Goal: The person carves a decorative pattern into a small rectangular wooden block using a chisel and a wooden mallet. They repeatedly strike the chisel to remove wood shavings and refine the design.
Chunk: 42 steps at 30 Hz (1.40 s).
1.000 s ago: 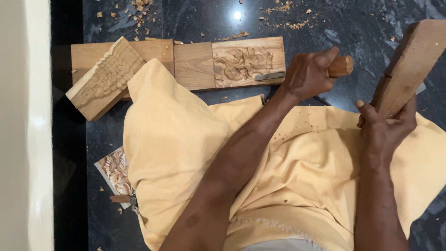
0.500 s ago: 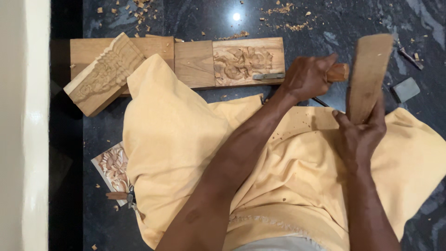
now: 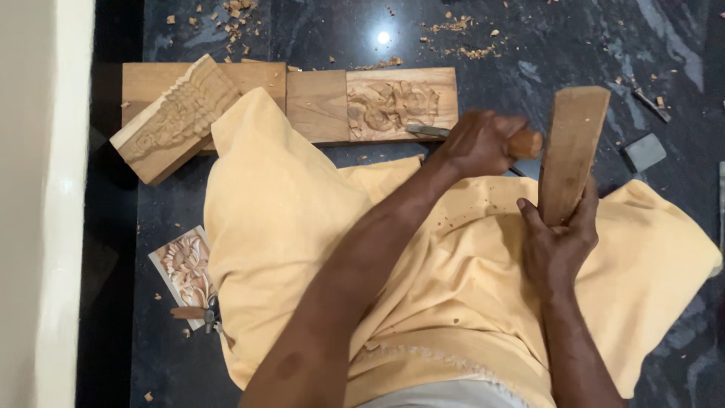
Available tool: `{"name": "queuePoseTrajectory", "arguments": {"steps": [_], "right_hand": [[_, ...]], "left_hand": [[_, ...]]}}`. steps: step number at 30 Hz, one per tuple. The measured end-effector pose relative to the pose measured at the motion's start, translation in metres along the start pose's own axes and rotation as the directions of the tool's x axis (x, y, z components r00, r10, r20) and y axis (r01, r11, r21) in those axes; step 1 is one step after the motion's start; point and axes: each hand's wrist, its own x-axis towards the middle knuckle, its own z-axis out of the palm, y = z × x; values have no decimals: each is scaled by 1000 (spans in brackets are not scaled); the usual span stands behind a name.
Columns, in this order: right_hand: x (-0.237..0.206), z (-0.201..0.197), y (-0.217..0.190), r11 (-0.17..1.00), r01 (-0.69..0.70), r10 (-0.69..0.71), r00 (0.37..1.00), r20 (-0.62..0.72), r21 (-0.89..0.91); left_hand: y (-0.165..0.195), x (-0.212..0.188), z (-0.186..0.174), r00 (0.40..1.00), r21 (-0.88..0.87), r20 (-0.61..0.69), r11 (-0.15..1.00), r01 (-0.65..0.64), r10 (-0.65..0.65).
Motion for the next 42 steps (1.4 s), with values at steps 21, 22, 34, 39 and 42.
{"name": "queuePoseTrajectory", "arguments": {"steps": [21,22,34,39,42], "right_hand": [[-22,-36,5,972,211,-227,958,-174,-106],[-28,-39,8,958,259,-276,948,-158,-123],[-56,-33,-2,899,280,-192,943,273,-336],[-45,-28,-13,890,448,-433,889,149,-85],[-40,-25,-12,769,417,-194,875,443,-485]], "left_hand": [[36,-59,-83,979,-256,204,966,29,25],[35,-61,-83,970,-234,245,971,51,8],[14,-72,-104,897,-259,433,966,27,91],[11,-72,-108,885,-288,431,956,-48,175],[12,-78,-117,855,-217,491,974,-69,170]]}}
